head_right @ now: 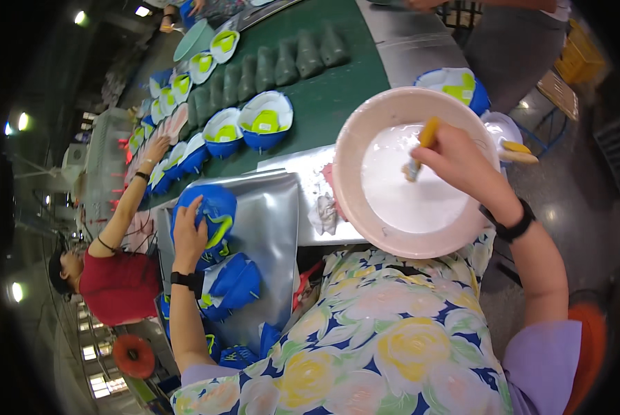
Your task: The person repeatedly picks up blue and green shoe uppers from a conveyor belt, dips a brush into a pink bowl of white paint, and applies the paint to the interior of each shoe. After painting, the person places the shoe back onto the conveyor belt. Other workers are visible in the background performing similar tasks.
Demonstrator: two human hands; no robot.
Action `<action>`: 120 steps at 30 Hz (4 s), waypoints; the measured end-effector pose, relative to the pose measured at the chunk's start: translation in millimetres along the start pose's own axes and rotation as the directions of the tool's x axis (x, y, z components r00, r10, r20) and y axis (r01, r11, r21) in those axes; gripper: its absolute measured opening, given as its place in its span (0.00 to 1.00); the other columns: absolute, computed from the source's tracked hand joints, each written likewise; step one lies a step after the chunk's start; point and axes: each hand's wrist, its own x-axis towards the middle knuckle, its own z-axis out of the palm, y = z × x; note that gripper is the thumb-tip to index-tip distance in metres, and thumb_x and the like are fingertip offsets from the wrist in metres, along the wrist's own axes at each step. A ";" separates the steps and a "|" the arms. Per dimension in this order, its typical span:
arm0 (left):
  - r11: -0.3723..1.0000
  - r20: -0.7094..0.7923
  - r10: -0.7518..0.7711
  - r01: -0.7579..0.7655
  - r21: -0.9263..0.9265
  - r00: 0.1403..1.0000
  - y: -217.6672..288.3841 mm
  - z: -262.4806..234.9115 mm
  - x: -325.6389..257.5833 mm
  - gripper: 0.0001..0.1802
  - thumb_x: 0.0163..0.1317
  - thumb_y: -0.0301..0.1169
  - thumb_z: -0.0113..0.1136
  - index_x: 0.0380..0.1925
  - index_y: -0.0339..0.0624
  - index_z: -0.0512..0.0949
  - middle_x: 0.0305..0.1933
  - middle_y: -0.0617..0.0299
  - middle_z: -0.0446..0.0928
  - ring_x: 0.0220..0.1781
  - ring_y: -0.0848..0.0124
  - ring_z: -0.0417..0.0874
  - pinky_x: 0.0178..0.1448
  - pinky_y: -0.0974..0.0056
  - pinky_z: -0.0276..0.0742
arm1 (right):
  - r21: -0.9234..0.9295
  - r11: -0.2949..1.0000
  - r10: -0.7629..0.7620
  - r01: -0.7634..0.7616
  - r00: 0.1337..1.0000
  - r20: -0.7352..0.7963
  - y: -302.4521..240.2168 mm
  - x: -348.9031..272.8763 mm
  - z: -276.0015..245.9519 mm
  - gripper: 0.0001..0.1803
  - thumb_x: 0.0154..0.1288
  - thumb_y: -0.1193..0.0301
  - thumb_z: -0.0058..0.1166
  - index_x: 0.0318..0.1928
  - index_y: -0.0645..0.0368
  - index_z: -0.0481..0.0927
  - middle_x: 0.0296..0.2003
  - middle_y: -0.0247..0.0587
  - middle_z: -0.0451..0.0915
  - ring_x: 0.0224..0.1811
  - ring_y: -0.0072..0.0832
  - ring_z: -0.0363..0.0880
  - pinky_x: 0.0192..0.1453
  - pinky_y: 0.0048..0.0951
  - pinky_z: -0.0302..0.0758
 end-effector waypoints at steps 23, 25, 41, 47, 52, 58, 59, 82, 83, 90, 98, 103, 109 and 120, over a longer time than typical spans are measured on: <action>0.907 0.145 0.354 -0.302 -0.294 0.924 114.2 103.8 8.4 0.51 0.44 0.20 0.70 0.73 0.53 0.65 0.75 0.43 0.59 0.74 0.42 0.64 0.76 0.48 0.63 | -0.233 0.944 -0.092 0.232 0.866 0.492 -14.3 5.9 83.3 0.13 0.61 0.70 0.64 0.40 0.64 0.76 0.31 0.58 0.83 0.37 0.55 0.83 0.42 0.47 0.78; 0.898 0.094 0.242 -0.186 -0.398 0.966 103.4 95.7 6.7 0.56 0.43 0.21 0.76 0.76 0.49 0.60 0.75 0.44 0.59 0.75 0.43 0.63 0.77 0.50 0.64 | -0.225 0.944 -0.133 0.240 0.905 0.404 -15.3 -0.9 63.1 0.12 0.62 0.71 0.64 0.40 0.64 0.76 0.31 0.57 0.83 0.37 0.53 0.84 0.42 0.46 0.79; 0.763 0.107 0.079 0.009 -0.646 0.991 93.3 83.4 38.4 0.28 0.58 0.17 0.57 0.61 0.43 0.74 0.54 0.55 0.81 0.56 0.63 0.83 0.58 0.59 0.80 | -0.323 0.877 -0.189 0.355 0.874 0.447 -6.1 5.7 37.9 0.12 0.62 0.70 0.64 0.42 0.60 0.76 0.34 0.55 0.83 0.40 0.54 0.84 0.45 0.48 0.77; 0.065 0.368 0.179 0.362 -0.930 0.912 122.3 33.8 95.0 0.27 0.75 0.42 0.51 0.69 0.44 0.68 0.62 0.54 0.77 0.59 0.61 0.83 0.63 0.55 0.81 | -0.147 0.903 -0.399 0.404 0.915 0.063 -18.8 27.4 -35.7 0.14 0.62 0.70 0.64 0.43 0.61 0.74 0.31 0.49 0.83 0.38 0.50 0.84 0.43 0.43 0.77; -0.104 0.576 0.268 0.617 -0.780 0.772 214.7 31.2 130.2 0.27 0.76 0.48 0.49 0.69 0.46 0.69 0.63 0.54 0.77 0.61 0.57 0.82 0.62 0.50 0.82 | 0.233 0.837 -0.501 0.495 0.865 -0.039 -50.7 36.3 -44.7 0.12 0.66 0.70 0.62 0.43 0.60 0.74 0.31 0.48 0.85 0.35 0.44 0.84 0.41 0.36 0.77; -0.426 0.330 0.460 0.531 -0.733 0.825 252.7 32.6 140.2 0.33 0.77 0.55 0.42 0.68 0.41 0.69 0.61 0.45 0.79 0.59 0.50 0.84 0.63 0.44 0.82 | -0.024 0.898 -0.439 0.439 0.898 -0.024 -52.8 34.0 -66.5 0.15 0.64 0.66 0.65 0.41 0.62 0.75 0.31 0.51 0.85 0.34 0.47 0.85 0.37 0.36 0.78; -0.389 0.346 0.379 0.487 -0.782 0.858 255.4 33.8 142.6 0.35 0.76 0.58 0.40 0.68 0.40 0.68 0.63 0.43 0.78 0.59 0.47 0.83 0.64 0.42 0.81 | -0.009 0.921 -0.389 0.389 0.919 -0.064 -49.8 30.7 -68.2 0.16 0.64 0.66 0.65 0.41 0.64 0.75 0.31 0.52 0.85 0.33 0.46 0.85 0.37 0.36 0.78; 0.088 -0.189 0.061 -0.194 -0.977 0.980 253.4 76.2 140.0 0.27 0.76 0.42 0.50 0.69 0.40 0.67 0.64 0.51 0.77 0.61 0.58 0.82 0.67 0.51 0.79 | 0.568 0.817 -0.014 0.096 0.989 -0.147 -32.6 -11.5 -7.0 0.17 0.65 0.67 0.67 0.44 0.68 0.79 0.34 0.45 0.86 0.33 0.27 0.88 0.39 0.26 0.81; 0.040 -0.075 0.091 -0.079 -0.996 0.993 247.3 71.1 141.9 0.27 0.76 0.43 0.50 0.68 0.40 0.68 0.64 0.51 0.77 0.61 0.58 0.83 0.67 0.51 0.79 | 0.544 0.827 -0.062 0.141 0.985 -0.160 -32.2 -13.0 -11.0 0.16 0.65 0.67 0.67 0.44 0.67 0.79 0.35 0.44 0.87 0.35 0.27 0.88 0.40 0.26 0.81; -0.168 0.401 0.501 0.541 -0.824 0.767 252.0 82.9 110.7 0.28 0.76 0.46 0.49 0.68 0.41 0.70 0.63 0.51 0.78 0.61 0.57 0.83 0.67 0.50 0.80 | 0.243 0.646 -0.628 0.723 0.685 -0.369 -37.8 -11.6 -20.3 0.09 0.63 0.76 0.66 0.42 0.56 0.80 0.42 0.40 0.87 0.45 0.37 0.86 0.49 0.32 0.81; -0.450 0.520 0.403 0.658 -0.604 0.753 283.3 99.1 76.1 0.27 0.76 0.46 0.50 0.67 0.41 0.71 0.62 0.51 0.79 0.60 0.57 0.83 0.65 0.50 0.81 | 0.018 0.437 -0.896 0.899 0.437 -0.079 -53.1 14.5 -3.0 0.09 0.61 0.73 0.58 0.43 0.55 0.77 0.42 0.37 0.83 0.47 0.40 0.83 0.56 0.40 0.78; -0.492 0.548 0.383 0.666 -0.561 0.744 284.1 92.2 89.4 0.27 0.76 0.47 0.51 0.66 0.41 0.72 0.62 0.51 0.79 0.59 0.57 0.84 0.64 0.50 0.82 | -0.059 0.718 -0.695 0.694 0.719 -0.004 -33.8 19.3 -20.2 0.08 0.67 0.70 0.59 0.41 0.56 0.74 0.33 0.45 0.82 0.39 0.47 0.83 0.45 0.43 0.79; -0.530 0.576 0.348 0.662 -0.531 0.740 289.4 84.8 94.4 0.27 0.76 0.47 0.51 0.65 0.41 0.73 0.61 0.51 0.80 0.58 0.57 0.84 0.63 0.50 0.83 | 0.008 0.883 -0.469 0.469 0.883 -0.015 -17.4 30.0 -32.4 0.14 0.67 0.67 0.61 0.42 0.63 0.73 0.33 0.57 0.85 0.34 0.52 0.84 0.42 0.42 0.79; -0.326 0.500 0.400 0.629 -0.706 0.768 301.6 53.7 117.8 0.24 0.77 0.46 0.48 0.63 0.43 0.74 0.58 0.52 0.82 0.54 0.59 0.86 0.58 0.52 0.85 | -0.020 0.700 -0.705 0.714 0.686 -0.180 -23.5 18.4 -38.2 0.10 0.64 0.74 0.62 0.43 0.56 0.76 0.35 0.46 0.82 0.38 0.47 0.81 0.43 0.40 0.78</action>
